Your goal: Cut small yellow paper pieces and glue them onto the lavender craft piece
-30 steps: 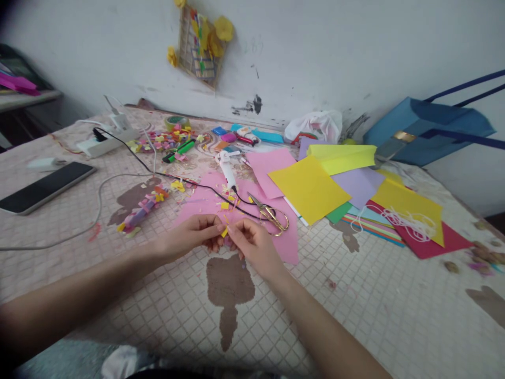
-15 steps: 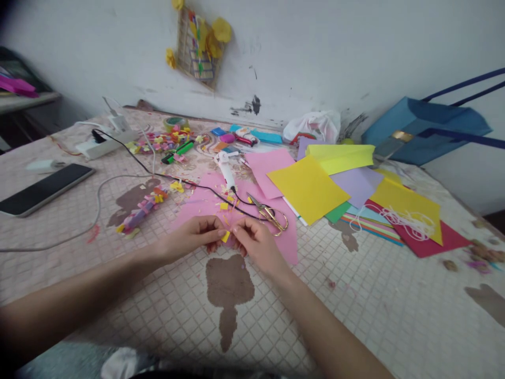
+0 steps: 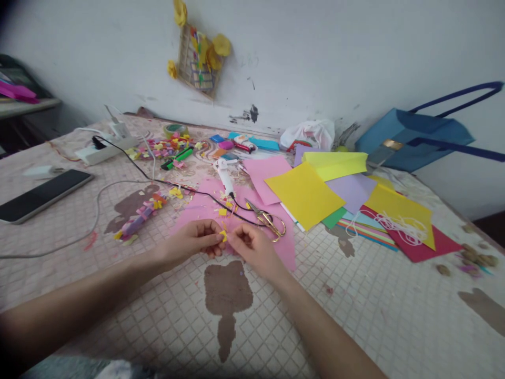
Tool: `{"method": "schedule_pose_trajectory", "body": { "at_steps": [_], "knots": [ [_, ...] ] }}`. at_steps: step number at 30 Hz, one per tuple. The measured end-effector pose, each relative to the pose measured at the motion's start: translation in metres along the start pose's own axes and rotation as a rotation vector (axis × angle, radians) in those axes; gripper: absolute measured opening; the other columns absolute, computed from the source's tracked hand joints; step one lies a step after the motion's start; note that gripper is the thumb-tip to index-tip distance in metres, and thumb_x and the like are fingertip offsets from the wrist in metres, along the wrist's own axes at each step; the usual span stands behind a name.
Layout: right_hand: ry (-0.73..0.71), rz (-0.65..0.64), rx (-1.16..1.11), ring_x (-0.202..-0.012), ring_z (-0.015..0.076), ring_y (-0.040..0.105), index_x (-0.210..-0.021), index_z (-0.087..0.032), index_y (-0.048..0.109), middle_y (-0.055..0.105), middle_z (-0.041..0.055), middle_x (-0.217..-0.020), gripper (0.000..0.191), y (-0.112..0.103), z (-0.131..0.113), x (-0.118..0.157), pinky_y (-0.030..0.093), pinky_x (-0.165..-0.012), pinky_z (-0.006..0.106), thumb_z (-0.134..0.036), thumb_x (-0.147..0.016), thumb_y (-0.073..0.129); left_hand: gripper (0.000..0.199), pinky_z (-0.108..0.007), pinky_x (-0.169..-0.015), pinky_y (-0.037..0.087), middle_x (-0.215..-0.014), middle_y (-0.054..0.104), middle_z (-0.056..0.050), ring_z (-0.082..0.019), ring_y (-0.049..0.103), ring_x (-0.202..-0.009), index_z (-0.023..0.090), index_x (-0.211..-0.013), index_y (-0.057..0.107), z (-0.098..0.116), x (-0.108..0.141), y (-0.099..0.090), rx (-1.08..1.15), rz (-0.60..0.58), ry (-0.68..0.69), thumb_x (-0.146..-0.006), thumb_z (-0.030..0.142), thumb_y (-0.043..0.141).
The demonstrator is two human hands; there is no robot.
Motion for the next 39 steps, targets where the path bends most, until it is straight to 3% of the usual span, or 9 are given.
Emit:
{"method": "schedule_pose_trajectory", "body": {
  "at_steps": [7,13,16,20,25,29,33,36,39],
  "knots": [
    [0.049,-0.021,-0.067,-0.053,0.0093,0.045,-0.074,-0.018,0.051,0.051,-0.002,-0.066,0.018,0.006,0.003,0.001,0.037,-0.046,0.021,-0.032,-0.083,0.053,0.03,-0.026,-0.061,0.048,-0.076,0.065,-0.004,-0.011,0.061,-0.063,0.012,-0.079,0.051,-0.002,0.0,0.0,-0.051,-0.026,0.002,-0.073,0.037,0.066],
    [0.039,-0.085,0.003,-0.051,0.0091,0.043,-0.075,-0.018,0.051,0.048,-0.0039,-0.062,0.015,0.004,0.001,0.002,0.034,-0.046,0.021,-0.029,-0.085,0.049,0.025,-0.021,-0.052,0.041,-0.058,0.055,0.002,-0.007,0.051,-0.052,0.011,-0.075,0.054,0.001,-0.002,-0.003,-0.226,0.02,0.102,-0.076,0.034,0.063],
    [-0.042,0.091,0.176,-0.058,0.0121,0.049,-0.076,-0.018,0.053,0.053,-0.001,-0.067,0.017,-0.015,0.0,-0.002,0.038,-0.053,0.024,-0.029,-0.087,0.045,0.023,-0.021,-0.052,0.041,-0.056,0.054,0.002,-0.007,0.05,-0.05,0.012,-0.072,0.053,0.001,-0.002,-0.003,-0.197,0.023,0.073,-0.076,0.033,0.063],
    [-0.119,0.41,0.689,-0.065,0.0169,0.051,-0.073,-0.019,0.053,0.055,0.0021,-0.071,0.013,-0.053,0.009,-0.007,0.039,-0.063,0.029,-0.028,-0.082,0.053,0.024,-0.021,-0.053,0.042,-0.061,0.056,0.001,-0.007,0.051,-0.052,0.012,-0.072,0.054,0.001,-0.001,-0.002,-0.155,0.038,0.048,-0.074,0.033,0.065],
    [-0.077,0.395,0.867,-0.069,0.0194,0.052,-0.076,-0.02,0.05,0.054,0.0034,-0.076,0.017,-0.073,0.029,-0.013,0.039,-0.062,0.03,-0.036,-0.08,0.055,0.026,-0.022,-0.054,0.043,-0.064,0.058,0.001,-0.008,0.053,-0.055,0.012,-0.073,0.055,0.001,-0.001,-0.003,-0.123,0.052,0.039,-0.072,0.035,0.066],
    [-0.072,0.379,0.838,-0.067,0.0206,0.051,-0.07,-0.021,0.046,0.053,0.0035,-0.071,0.019,-0.073,0.031,-0.013,0.037,-0.061,0.031,-0.034,-0.082,0.051,0.027,-0.022,-0.053,0.043,-0.065,0.059,0.0,-0.008,0.053,-0.055,0.012,-0.074,0.055,0.0,-0.002,-0.006,-0.09,0.082,0.054,-0.072,0.036,0.067],
    [-0.069,0.439,0.763,-0.068,0.02,0.054,-0.084,-0.019,0.048,0.057,0.0057,-0.076,0.016,-0.069,0.022,-0.011,0.039,-0.061,0.031,-0.034,-0.087,0.042,0.026,-0.022,-0.056,0.044,-0.067,0.061,-0.001,-0.008,0.055,-0.057,0.012,-0.074,0.055,0.0,-0.002,-0.009,-0.049,0.11,0.067,-0.073,0.036,0.066],
    [-0.089,0.412,0.491,-0.06,0.0154,0.052,-0.094,-0.019,0.047,0.057,0.0037,-0.076,0.023,-0.059,0.014,-0.009,0.04,-0.054,0.027,-0.04,-0.088,0.041,0.024,-0.021,-0.056,0.043,-0.066,0.061,-0.001,-0.008,0.055,-0.056,0.012,-0.075,0.055,0.003,-0.002,-0.01,-0.05,0.134,0.088,-0.075,0.034,0.065],
    [-0.091,0.357,0.181,-0.051,0.0112,0.042,-0.088,-0.019,0.049,0.05,-0.0014,-0.068,0.027,-0.043,0.005,-0.006,0.035,-0.046,0.024,-0.044,-0.08,0.056,0.022,-0.021,-0.056,0.043,-0.064,0.06,0.0,-0.007,0.054,-0.055,0.012,-0.075,0.054,0.008,0.001,-0.01,-0.065,0.149,0.11,-0.076,0.032,0.064]
  ]
}}
Point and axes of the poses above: each hand's wrist, its own x-axis away from the middle knuckle, its own y-axis out of the palm, z = x × y, the point moved 3 cm from there along -x, towards the middle knuckle
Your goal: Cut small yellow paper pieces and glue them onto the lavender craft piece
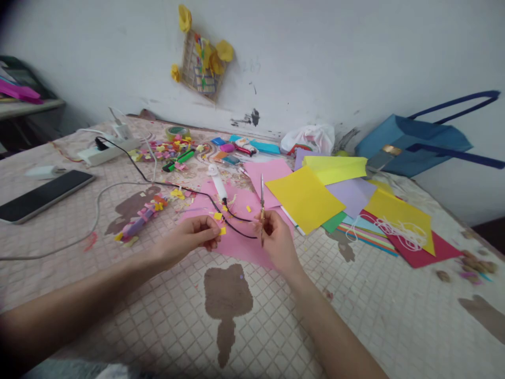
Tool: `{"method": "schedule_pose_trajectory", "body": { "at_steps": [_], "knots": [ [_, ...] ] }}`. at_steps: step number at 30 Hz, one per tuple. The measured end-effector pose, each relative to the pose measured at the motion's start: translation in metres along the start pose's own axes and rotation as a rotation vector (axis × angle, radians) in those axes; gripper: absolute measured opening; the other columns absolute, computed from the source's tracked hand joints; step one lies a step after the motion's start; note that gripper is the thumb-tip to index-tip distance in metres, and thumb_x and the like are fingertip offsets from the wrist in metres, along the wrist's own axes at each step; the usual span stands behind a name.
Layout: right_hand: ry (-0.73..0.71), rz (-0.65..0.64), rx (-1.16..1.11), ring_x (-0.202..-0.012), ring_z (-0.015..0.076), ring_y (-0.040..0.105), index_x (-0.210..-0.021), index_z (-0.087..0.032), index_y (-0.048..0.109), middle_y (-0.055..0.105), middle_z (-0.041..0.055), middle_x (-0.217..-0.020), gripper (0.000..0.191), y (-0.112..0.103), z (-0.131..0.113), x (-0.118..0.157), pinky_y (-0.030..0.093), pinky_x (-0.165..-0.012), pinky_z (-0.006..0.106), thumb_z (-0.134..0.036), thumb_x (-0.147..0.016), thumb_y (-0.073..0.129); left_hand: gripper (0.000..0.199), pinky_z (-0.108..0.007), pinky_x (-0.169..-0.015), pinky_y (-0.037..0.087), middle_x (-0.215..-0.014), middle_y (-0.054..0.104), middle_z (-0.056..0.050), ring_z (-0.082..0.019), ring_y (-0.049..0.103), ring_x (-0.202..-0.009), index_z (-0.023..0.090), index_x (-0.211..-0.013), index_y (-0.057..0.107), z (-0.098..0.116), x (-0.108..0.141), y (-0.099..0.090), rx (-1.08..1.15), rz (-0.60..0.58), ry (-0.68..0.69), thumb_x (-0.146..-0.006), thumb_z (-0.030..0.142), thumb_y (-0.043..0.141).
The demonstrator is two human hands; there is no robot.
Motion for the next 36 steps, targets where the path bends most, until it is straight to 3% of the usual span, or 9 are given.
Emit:
{"method": "schedule_pose_trajectory", "body": {
  "at_steps": [4,9,15,21,23,25,28,32,36],
  "knots": [
    [0.07,0.009,-0.141,-0.044,0.0089,0.033,-0.075,-0.02,0.048,0.038,-0.0066,-0.055,0.024,0.013,-0.012,0.013,0.027,-0.041,0.022,-0.042,-0.08,0.058,0.023,-0.022,-0.056,0.043,-0.065,0.06,0.0,-0.008,0.054,-0.055,0.012,-0.074,0.053,0.001,0.004,0.006,0.005,-0.044,0.018,-0.075,0.032,0.065],
    [0.128,-0.156,-0.159,-0.046,0.0096,0.034,-0.08,-0.019,0.052,0.043,-0.0048,-0.059,0.026,0.024,-0.016,0.021,0.027,-0.042,0.022,-0.044,-0.078,0.059,0.027,-0.022,-0.053,0.042,-0.06,0.056,0.001,-0.008,0.052,-0.053,0.013,-0.071,0.051,-0.004,0.008,0.017,-0.012,-0.073,0.028,-0.073,0.036,0.066],
    [-0.055,0.028,0.315,-0.054,0.0138,0.046,-0.076,-0.02,0.052,0.051,-0.0017,-0.061,0.015,0.009,-0.017,0.014,0.035,-0.052,0.025,-0.033,-0.082,0.054,0.03,-0.024,-0.058,0.043,-0.07,0.06,-0.004,-0.011,0.054,-0.061,0.012,-0.074,0.054,-0.008,0.01,0.02,-0.079,-0.083,0.06,-0.072,0.039,0.066],
    [-0.023,0.098,0.836,-0.061,0.0213,0.055,-0.075,-0.02,0.055,0.059,0.0032,-0.066,0.015,-0.026,0.01,-0.002,0.037,-0.056,0.03,-0.033,-0.08,0.055,0.03,-0.025,-0.059,0.043,-0.069,0.06,-0.004,-0.012,0.055,-0.062,0.012,-0.074,0.055,-0.009,0.01,0.019,-0.085,-0.096,0.053,-0.071,0.04,0.067],
    [-0.08,0.071,0.928,-0.072,0.0251,0.058,-0.079,-0.018,0.059,0.06,0.0073,-0.075,0.014,-0.035,0.015,-0.006,0.04,-0.062,0.033,-0.031,-0.081,0.053,0.031,-0.024,-0.057,0.042,-0.067,0.06,-0.004,-0.012,0.054,-0.061,0.013,-0.074,0.054,-0.011,0.01,0.019,-0.101,-0.091,0.05,-0.071,0.041,0.066],
    [-0.138,0.143,0.936,-0.078,0.0261,0.058,-0.083,-0.017,0.06,0.06,0.0096,-0.082,0.014,-0.038,0.008,-0.011,0.041,-0.068,0.035,-0.029,-0.081,0.053,0.031,-0.023,-0.056,0.041,-0.067,0.059,-0.004,-0.012,0.054,-0.06,0.012,-0.074,0.054,-0.013,0.009,0.019,-0.124,-0.084,0.067,-0.072,0.042,0.065],
    [-0.264,0.067,0.783,-0.071,0.0191,0.058,-0.087,-0.018,0.059,0.06,0.0069,-0.087,0.012,-0.014,-0.019,-0.028,0.043,-0.068,0.031,-0.026,-0.085,0.051,0.03,-0.023,-0.055,0.039,-0.067,0.059,-0.004,-0.011,0.052,-0.06,0.012,-0.075,0.054,-0.014,0.01,0.021,-0.14,-0.091,0.083,-0.073,0.04,0.064],
    [-0.381,-0.237,0.858,-0.091,0.0197,0.056,-0.097,-0.018,0.055,0.059,0.0075,-0.1,0.014,0.055,-0.054,-0.068,0.041,-0.076,0.028,-0.026,-0.086,0.051,0.026,-0.022,-0.055,0.038,-0.066,0.056,-0.002,-0.01,0.051,-0.059,0.012,-0.074,0.053,-0.012,0.012,0.023,-0.149,-0.095,0.122,-0.073,0.035,0.064],
    [-0.378,-0.341,0.94,-0.093,0.0257,0.057,-0.102,-0.015,0.055,0.058,0.013,-0.108,0.042,0.111,-0.061,-0.111,0.042,-0.072,0.031,-0.043,-0.072,0.066,0.025,-0.022,-0.053,0.037,-0.061,0.054,-0.001,-0.01,0.05,-0.056,0.012,-0.073,0.051,-0.013,0.012,0.023,-0.131,-0.123,0.13,-0.074,0.035,0.063]
  ]
}}
Point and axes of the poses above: each hand's wrist, its own x-axis away from the middle knuckle, its own y-axis out of the palm, z = x × y, the point moved 3 cm from there along -x, towards the middle knuckle
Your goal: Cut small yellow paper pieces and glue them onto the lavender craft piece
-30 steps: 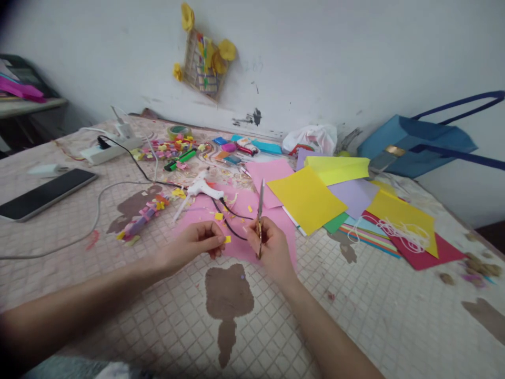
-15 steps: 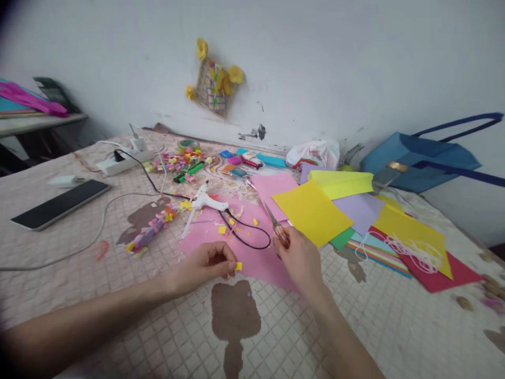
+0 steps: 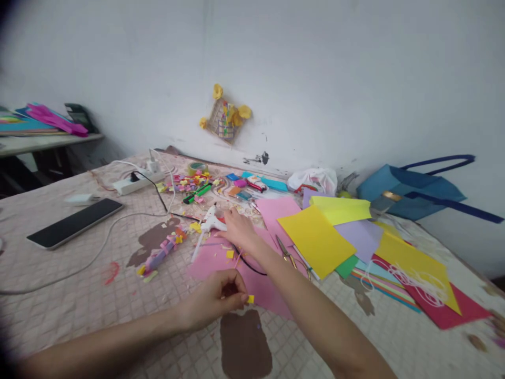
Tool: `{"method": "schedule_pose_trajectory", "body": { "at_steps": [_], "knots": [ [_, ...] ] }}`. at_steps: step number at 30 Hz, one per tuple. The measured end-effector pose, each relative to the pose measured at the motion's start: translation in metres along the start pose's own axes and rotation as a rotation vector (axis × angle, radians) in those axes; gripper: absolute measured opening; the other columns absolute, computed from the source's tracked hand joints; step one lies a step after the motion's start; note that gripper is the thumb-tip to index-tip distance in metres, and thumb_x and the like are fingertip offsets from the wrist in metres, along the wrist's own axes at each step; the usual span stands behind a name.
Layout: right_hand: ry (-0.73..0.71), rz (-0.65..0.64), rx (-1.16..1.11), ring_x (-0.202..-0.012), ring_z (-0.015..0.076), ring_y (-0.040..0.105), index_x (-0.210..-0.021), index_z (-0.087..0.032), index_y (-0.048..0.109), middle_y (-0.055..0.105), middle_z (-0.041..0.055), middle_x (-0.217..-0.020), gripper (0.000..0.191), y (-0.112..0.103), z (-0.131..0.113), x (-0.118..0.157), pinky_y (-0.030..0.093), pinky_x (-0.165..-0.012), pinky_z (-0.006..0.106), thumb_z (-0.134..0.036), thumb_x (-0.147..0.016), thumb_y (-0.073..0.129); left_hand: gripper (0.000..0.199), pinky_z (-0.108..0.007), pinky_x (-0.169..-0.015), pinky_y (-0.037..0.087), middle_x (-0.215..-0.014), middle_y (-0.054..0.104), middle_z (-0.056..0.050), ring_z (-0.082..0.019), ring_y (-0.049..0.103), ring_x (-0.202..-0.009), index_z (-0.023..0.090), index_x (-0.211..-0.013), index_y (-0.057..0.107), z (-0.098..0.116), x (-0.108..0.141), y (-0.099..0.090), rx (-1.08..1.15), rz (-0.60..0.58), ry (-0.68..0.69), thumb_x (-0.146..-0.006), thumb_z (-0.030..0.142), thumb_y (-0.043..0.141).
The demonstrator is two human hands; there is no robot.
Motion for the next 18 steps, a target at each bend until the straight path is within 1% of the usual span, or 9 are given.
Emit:
{"method": "schedule_pose_trajectory", "body": {
  "at_steps": [1,2,4,6,9,12,13,15,18],
  "knots": [
    [-0.005,-0.025,0.011,-0.093,0.0265,0.058,-0.102,-0.015,0.056,0.059,0.0135,-0.108,0.046,0.005,-0.001,-0.011,0.042,-0.071,0.031,-0.046,-0.07,0.068,0.025,-0.022,-0.053,0.038,-0.062,0.055,-0.001,-0.01,0.05,-0.056,0.013,-0.074,0.05,-0.001,0.0,0.0,0.02,-0.006,-0.001,-0.074,0.035,0.062],
    [-0.006,-0.053,0.02,-0.091,0.0269,0.058,-0.099,-0.015,0.057,0.062,0.013,-0.104,0.045,0.01,-0.001,-0.019,0.041,-0.07,0.03,-0.047,-0.068,0.069,0.025,-0.022,-0.053,0.038,-0.062,0.056,-0.001,-0.01,0.051,-0.056,0.013,-0.075,0.05,-0.001,0.0,0.0,0.023,-0.008,-0.001,-0.074,0.035,0.062],
    [-0.016,-0.107,0.031,-0.085,0.0258,0.06,-0.089,-0.016,0.06,0.066,0.01,-0.092,0.039,0.016,0.003,-0.029,0.041,-0.066,0.028,-0.046,-0.066,0.07,0.023,-0.022,-0.053,0.038,-0.063,0.057,-0.002,-0.011,0.052,-0.057,0.013,-0.075,0.05,0.0,0.001,-0.001,-0.006,0.005,-0.001,-0.074,0.034,0.061],
    [-0.023,-0.13,0.039,-0.083,0.0251,0.061,-0.085,-0.016,0.062,0.067,0.009,-0.089,0.032,0.018,0.009,-0.033,0.041,-0.066,0.027,-0.042,-0.069,0.069,0.02,-0.022,-0.053,0.038,-0.064,0.058,-0.002,-0.012,0.052,-0.058,0.013,-0.074,0.052,0.003,0.002,-0.001,-0.058,0.014,0.008,-0.075,0.032,0.061],
    [-0.004,-0.103,0.043,-0.088,0.0248,0.06,-0.094,-0.015,0.061,0.066,0.0105,-0.096,0.026,0.013,0.024,-0.035,0.042,-0.07,0.028,-0.038,-0.081,0.059,0.017,-0.022,-0.053,0.037,-0.065,0.058,-0.002,-0.011,0.05,-0.057,0.013,-0.072,0.054,0.007,0.004,-0.001,-0.113,0.032,0.035,-0.074,0.028,0.061],
    [0.043,-0.066,0.036,-0.093,0.0229,0.059,-0.106,-0.013,0.058,0.064,0.0111,-0.102,0.026,0.01,0.042,-0.037,0.045,-0.078,0.031,-0.031,-0.09,0.048,0.015,-0.021,-0.052,0.037,-0.062,0.057,-0.001,-0.01,0.049,-0.055,0.013,-0.072,0.053,0.005,0.002,-0.001,-0.067,0.026,0.041,-0.074,0.027,0.06],
    [0.062,-0.059,0.033,-0.094,0.0225,0.059,-0.109,-0.012,0.057,0.062,0.0111,-0.104,0.026,0.011,0.048,-0.038,0.047,-0.079,0.034,-0.029,-0.091,0.047,0.015,-0.021,-0.052,0.037,-0.062,0.057,-0.001,-0.01,0.049,-0.054,0.013,-0.072,0.053,0.005,0.001,-0.001,-0.057,0.03,0.048,-0.074,0.027,0.06],
    [0.082,-0.067,0.02,-0.095,0.0208,0.059,-0.115,-0.014,0.054,0.057,0.0088,-0.113,0.029,0.017,0.057,-0.041,0.05,-0.079,0.04,-0.028,-0.09,0.052,0.015,-0.02,-0.052,0.037,-0.063,0.057,-0.001,-0.01,0.049,-0.055,0.013,-0.072,0.053,0.003,0.0,-0.003,-0.07,0.047,0.067,-0.074,0.026,0.06],
    [0.098,-0.074,-0.006,-0.096,0.0204,0.059,-0.116,-0.016,0.053,0.056,0.0084,-0.116,0.03,0.028,0.066,-0.044,0.05,-0.079,0.041,-0.028,-0.089,0.053,0.014,-0.02,-0.051,0.036,-0.063,0.058,-0.001,-0.009,0.049,-0.055,0.013,-0.072,0.053,0.002,-0.001,-0.003,-0.078,0.055,0.064,-0.074,0.025,0.06]
  ]
}}
Point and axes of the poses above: each hand's wrist, its own x-axis away from the middle knuckle, its own y-axis out of the palm, z = x × y, the point moved 3 cm from there along -x, towards the middle knuckle
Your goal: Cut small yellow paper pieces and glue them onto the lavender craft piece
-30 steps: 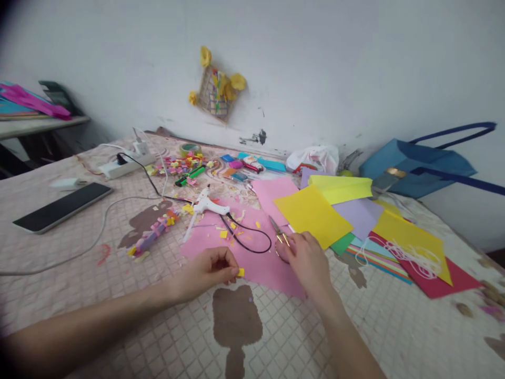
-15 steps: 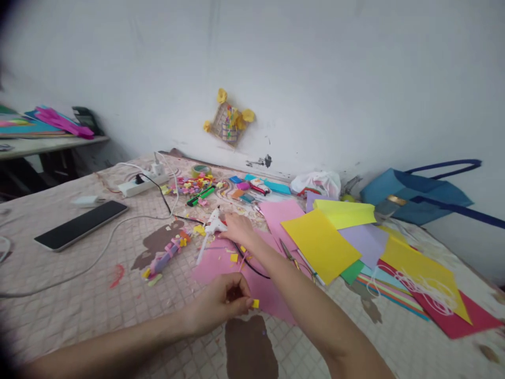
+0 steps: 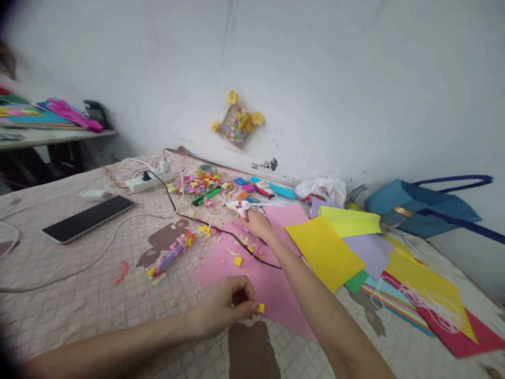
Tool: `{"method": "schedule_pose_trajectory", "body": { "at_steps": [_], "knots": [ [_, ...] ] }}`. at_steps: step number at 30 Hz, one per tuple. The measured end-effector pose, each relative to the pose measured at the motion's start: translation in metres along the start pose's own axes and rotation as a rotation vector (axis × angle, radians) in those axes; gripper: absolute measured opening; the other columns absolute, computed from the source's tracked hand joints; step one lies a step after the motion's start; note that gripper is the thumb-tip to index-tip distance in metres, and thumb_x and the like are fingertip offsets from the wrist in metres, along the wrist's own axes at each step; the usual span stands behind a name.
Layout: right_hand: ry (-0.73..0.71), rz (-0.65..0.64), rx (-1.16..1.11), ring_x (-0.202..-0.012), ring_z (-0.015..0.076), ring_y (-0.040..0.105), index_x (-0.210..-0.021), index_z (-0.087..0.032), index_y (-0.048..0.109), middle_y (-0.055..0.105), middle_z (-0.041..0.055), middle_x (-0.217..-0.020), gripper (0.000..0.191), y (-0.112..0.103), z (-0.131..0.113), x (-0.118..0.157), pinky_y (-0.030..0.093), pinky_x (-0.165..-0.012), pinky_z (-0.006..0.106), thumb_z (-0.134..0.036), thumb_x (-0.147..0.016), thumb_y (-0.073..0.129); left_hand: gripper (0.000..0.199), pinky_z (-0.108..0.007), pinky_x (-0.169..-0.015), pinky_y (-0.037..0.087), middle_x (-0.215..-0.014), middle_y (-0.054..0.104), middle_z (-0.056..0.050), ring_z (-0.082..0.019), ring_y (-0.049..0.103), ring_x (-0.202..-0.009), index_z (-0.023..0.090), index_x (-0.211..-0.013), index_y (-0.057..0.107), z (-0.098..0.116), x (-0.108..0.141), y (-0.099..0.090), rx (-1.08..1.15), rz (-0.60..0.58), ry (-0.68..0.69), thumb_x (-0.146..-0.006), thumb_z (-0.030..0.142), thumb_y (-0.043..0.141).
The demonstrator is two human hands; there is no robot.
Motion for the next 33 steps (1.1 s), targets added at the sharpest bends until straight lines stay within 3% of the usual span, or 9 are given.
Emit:
{"method": "schedule_pose_trajectory", "body": {
  "at_steps": [7,11,16,21,24,28,33],
  "knots": [
    [-0.008,0.084,-0.07,-0.094,0.0205,0.059,-0.112,-0.014,0.055,0.058,0.0094,-0.111,0.028,0.008,0.008,0.0,0.05,-0.079,0.039,-0.028,-0.088,0.054,0.015,-0.021,-0.051,0.038,-0.064,0.059,-0.002,-0.01,0.052,-0.055,0.013,-0.072,0.053,-0.001,0.001,0.002,0.051,-0.022,-0.024,-0.074,0.026,0.06],
    [-0.023,0.162,-0.133,-0.086,0.0207,0.059,-0.099,-0.013,0.06,0.064,0.0111,-0.097,0.022,0.003,0.009,0.004,0.045,-0.074,0.03,-0.025,-0.08,0.061,0.015,-0.02,-0.05,0.037,-0.063,0.058,-0.001,-0.009,0.051,-0.054,0.013,-0.071,0.053,-0.001,-0.001,0.001,0.065,-0.018,-0.037,-0.073,0.025,0.061],
    [-0.015,0.274,-0.217,-0.082,0.0198,0.059,-0.104,-0.014,0.058,0.064,0.0093,-0.094,0.028,-0.013,0.015,0.022,0.043,-0.07,0.028,-0.029,-0.08,0.056,0.017,-0.019,-0.051,0.038,-0.062,0.057,-0.001,-0.009,0.05,-0.055,0.013,-0.071,0.053,-0.004,-0.003,-0.001,0.09,-0.015,-0.026,-0.074,0.027,0.062],
    [0.062,0.334,-0.272,-0.067,0.0151,0.058,-0.095,-0.017,0.059,0.065,0.0051,-0.089,0.02,-0.039,0.038,0.078,0.043,-0.064,0.026,-0.03,-0.082,0.05,0.019,-0.02,-0.053,0.04,-0.065,0.059,-0.002,-0.009,0.053,-0.057,0.013,-0.072,0.052,-0.008,-0.003,0.0,0.126,-0.037,-0.071,-0.074,0.029,0.061],
    [0.143,0.301,-0.278,-0.062,0.0152,0.056,-0.079,-0.018,0.059,0.063,0.0019,-0.071,0.02,-0.046,0.058,0.128,0.04,-0.058,0.025,-0.034,-0.083,0.048,0.021,-0.022,-0.056,0.042,-0.069,0.061,-0.004,-0.01,0.055,-0.059,0.012,-0.074,0.053,-0.008,-0.003,-0.001,0.118,-0.038,-0.099,-0.074,0.032,0.061],
    [0.256,0.169,-0.277,-0.055,0.0154,0.055,-0.07,-0.019,0.055,0.061,0.0006,-0.062,0.018,-0.033,0.079,0.181,0.037,-0.051,0.025,-0.035,-0.077,0.055,0.024,-0.024,-0.058,0.044,-0.07,0.062,-0.005,-0.012,0.057,-0.062,0.012,-0.074,0.054,-0.01,-0.002,0.0,0.088,-0.05,-0.117,-0.075,0.035,0.062],
    [0.354,0.041,-0.188,-0.057,0.0168,0.053,-0.068,-0.02,0.051,0.06,0.0012,-0.063,0.023,-0.013,0.088,0.198,0.032,-0.05,0.025,-0.04,-0.071,0.062,0.028,-0.023,-0.058,0.043,-0.065,0.061,-0.003,-0.01,0.055,-0.059,0.012,-0.072,0.054,-0.008,-0.003,0.001,0.124,-0.067,-0.137,-0.073,0.037,0.064]
  ]
}}
Point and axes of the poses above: each hand's wrist, its own x-axis away from the middle knuckle, its own y-axis out of the palm, z = x × y, the point moved 3 cm from there along -x, towards the middle knuckle
